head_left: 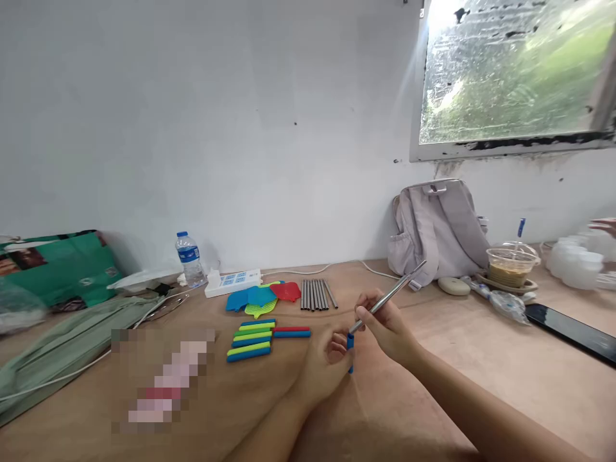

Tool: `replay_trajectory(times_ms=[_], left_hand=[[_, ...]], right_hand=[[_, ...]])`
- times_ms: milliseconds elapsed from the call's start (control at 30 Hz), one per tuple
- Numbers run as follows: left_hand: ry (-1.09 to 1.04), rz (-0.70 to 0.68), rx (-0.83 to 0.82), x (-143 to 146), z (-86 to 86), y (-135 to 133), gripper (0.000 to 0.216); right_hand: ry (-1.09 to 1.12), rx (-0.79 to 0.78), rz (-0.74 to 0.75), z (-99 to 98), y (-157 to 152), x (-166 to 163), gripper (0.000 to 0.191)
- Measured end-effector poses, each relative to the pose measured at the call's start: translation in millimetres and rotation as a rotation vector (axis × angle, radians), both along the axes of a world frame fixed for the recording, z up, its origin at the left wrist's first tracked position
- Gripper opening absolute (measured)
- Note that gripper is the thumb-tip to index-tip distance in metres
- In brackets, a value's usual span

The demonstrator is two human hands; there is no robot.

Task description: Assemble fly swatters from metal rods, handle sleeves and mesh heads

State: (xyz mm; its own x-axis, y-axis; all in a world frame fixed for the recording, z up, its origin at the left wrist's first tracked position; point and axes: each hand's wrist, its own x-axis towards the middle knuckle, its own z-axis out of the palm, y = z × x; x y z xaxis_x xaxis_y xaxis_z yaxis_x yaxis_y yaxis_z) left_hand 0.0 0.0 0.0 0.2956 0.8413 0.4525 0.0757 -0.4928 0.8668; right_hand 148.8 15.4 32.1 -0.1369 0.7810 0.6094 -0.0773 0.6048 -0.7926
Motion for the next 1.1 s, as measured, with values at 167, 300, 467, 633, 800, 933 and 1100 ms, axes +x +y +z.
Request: replay_trajectory(times_ms=[167,300,467,633,800,933,1100], left_hand=[[0.042,-0.023,0.008,-2,1.4,-1,0.029],[0.072,-0.015,-0.009,-4,3.3,1,0.031],[0.184,-0.054,-0.03,-4,4.1,2,0.031],[0.27,-0.054,-0.047,-5,2.1,2,0.019],[0.27,-0.047,-0.035,-7,3.0,2,0.018],[0.259,-0.061,-0.058,-7,2.7,3,0.026],[0.281,-0.046,-0.086,-8,0.5,4,0.027]], right_hand=[[-0.201,0.004,-0.003,-4.2,-1,1,0.017],[-0.277,0.02,-0.008,0.5,-3,-1,0.016],[-0.391,-0.018,-0.008,7.4,-6,0,0.015],[-0.582,-0.012,-0.033,5.7,-6,3,0.013],[-0.46,-0.048,-0.066,5.6,-7,0,0.028],[-0.328,-0.033,-0.091,8.1,-6,1,0.02],[-0.326,0.066,-0.188,3.7,-3,1,0.018]])
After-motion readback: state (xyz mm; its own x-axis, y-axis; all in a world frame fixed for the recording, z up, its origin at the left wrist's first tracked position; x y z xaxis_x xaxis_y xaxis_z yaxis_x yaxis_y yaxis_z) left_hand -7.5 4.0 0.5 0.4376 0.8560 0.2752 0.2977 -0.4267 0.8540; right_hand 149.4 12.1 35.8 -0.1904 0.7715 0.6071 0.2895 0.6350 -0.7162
